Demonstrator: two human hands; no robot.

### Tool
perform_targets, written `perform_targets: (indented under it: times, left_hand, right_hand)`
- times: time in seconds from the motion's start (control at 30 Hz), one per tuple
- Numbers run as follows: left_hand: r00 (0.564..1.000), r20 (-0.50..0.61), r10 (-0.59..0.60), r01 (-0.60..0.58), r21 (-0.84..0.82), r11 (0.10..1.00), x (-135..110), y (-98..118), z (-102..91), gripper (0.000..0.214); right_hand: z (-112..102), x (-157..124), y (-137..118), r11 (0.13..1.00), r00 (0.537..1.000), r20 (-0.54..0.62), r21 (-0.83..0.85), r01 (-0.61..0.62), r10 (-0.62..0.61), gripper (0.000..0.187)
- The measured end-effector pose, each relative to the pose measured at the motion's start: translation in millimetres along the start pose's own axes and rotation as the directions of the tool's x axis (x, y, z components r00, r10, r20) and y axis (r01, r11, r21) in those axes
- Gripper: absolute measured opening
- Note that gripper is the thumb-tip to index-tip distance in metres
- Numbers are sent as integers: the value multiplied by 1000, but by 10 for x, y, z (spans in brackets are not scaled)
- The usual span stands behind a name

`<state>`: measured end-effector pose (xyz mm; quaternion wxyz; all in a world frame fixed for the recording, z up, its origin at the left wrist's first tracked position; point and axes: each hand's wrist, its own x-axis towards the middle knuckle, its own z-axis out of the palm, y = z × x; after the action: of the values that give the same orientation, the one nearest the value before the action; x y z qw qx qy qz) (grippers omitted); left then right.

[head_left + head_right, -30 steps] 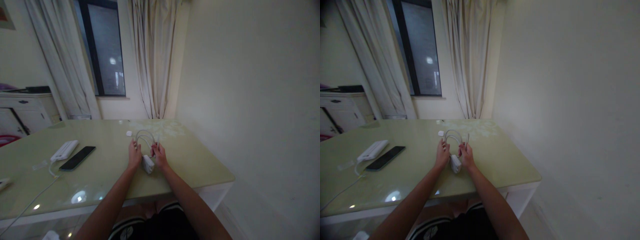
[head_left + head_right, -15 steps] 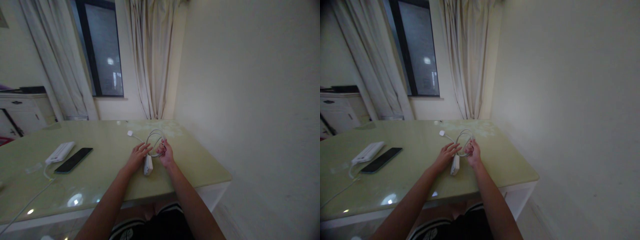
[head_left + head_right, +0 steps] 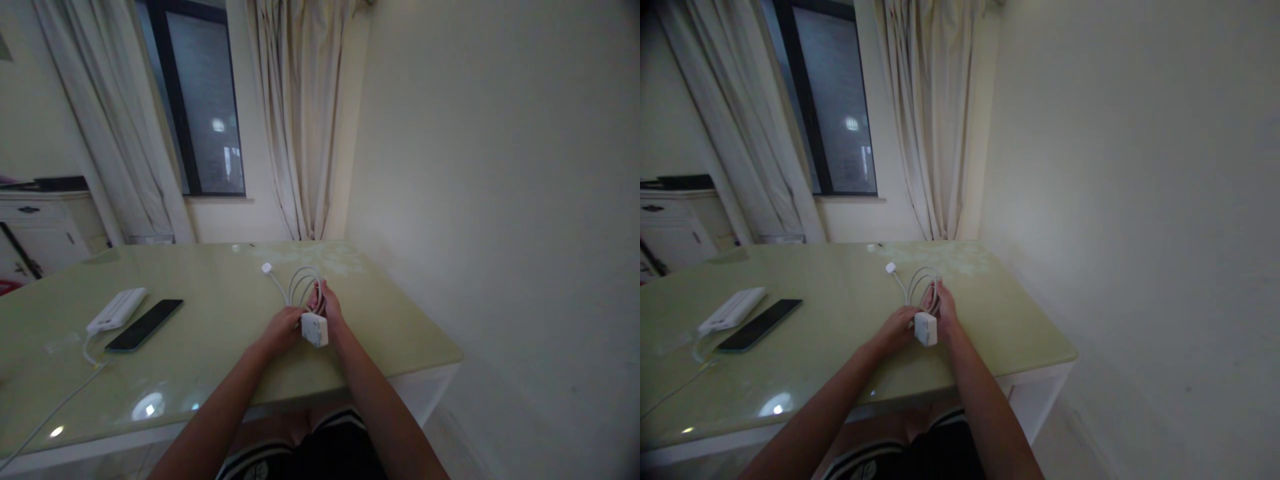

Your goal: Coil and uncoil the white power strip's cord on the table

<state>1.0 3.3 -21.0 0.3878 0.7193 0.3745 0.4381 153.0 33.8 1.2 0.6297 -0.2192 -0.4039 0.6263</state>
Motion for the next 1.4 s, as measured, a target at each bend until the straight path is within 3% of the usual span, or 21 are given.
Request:
perform_targets:
  times: [0.13, 0.27, 0.37, 0.47, 0.53, 0.63, 0.73, 0.8, 0.9, 1.07, 1.27, 1.4]
  left_hand:
    - [995, -97, -37, 40, 23, 999, -44, 82, 4, 25]
    - [990, -142, -6, 9, 20, 1000, -52, 171, 10, 11]
    - [967, -252, -45, 15, -119, 993, 6, 362, 26, 34]
    - [923, -371, -101, -11, -289, 957, 137, 697, 14, 44]
    - [900, -409, -153, -48, -441, 896, 251, 954, -40, 41]
    - [857, -394, -332, -35, -688, 725, 418, 1300, -203, 31]
    - [843, -297, -448, -2, -836, 549, 544, 1522, -400, 27]
    - [858, -237, -456, 44, -850, 525, 606, 1574, -504, 28]
    - [865, -171, -472, 149, -810, 567, 671, 1509, -578, 24]
    - [822, -107, -559, 296, -758, 581, 635, 1219, -483, 20]
    - [917, -71, -392, 270, -612, 744, 458, 930, -364, 27]
    - [922, -19, -386, 348, -391, 852, 425, 814, -459, 50]
  right_hand:
    - [-10, -5, 89, 987, 997, -71, -162, 8, -20, 52]
    - [19, -98, 111, 876, 977, 42, -437, 205, -208, 46]
    - [65, -202, 98, 734, 926, 135, -574, 363, -352, 36]
    - [102, -280, 80, 670, 896, 196, -605, 431, -400, 34]
    - [121, -308, 71, 618, 867, 283, -612, 493, -411, 38]
    - [157, -326, 76, 475, 807, 416, -657, 585, -420, 45]
    - [197, -327, 109, 382, 792, 417, -711, 590, -446, 40]
    - [211, -322, 137, 410, 816, 378, -724, 555, -437, 32]
    - [209, -316, 174, 485, 853, 386, -705, 518, -351, 33]
    - [205, -326, 201, 547, 870, 391, -676, 493, -301, 40]
    - [208, -298, 162, 704, 904, 283, -567, 428, -322, 45]
    - [218, -292, 74, 820, 940, 244, -468, 329, -238, 43]
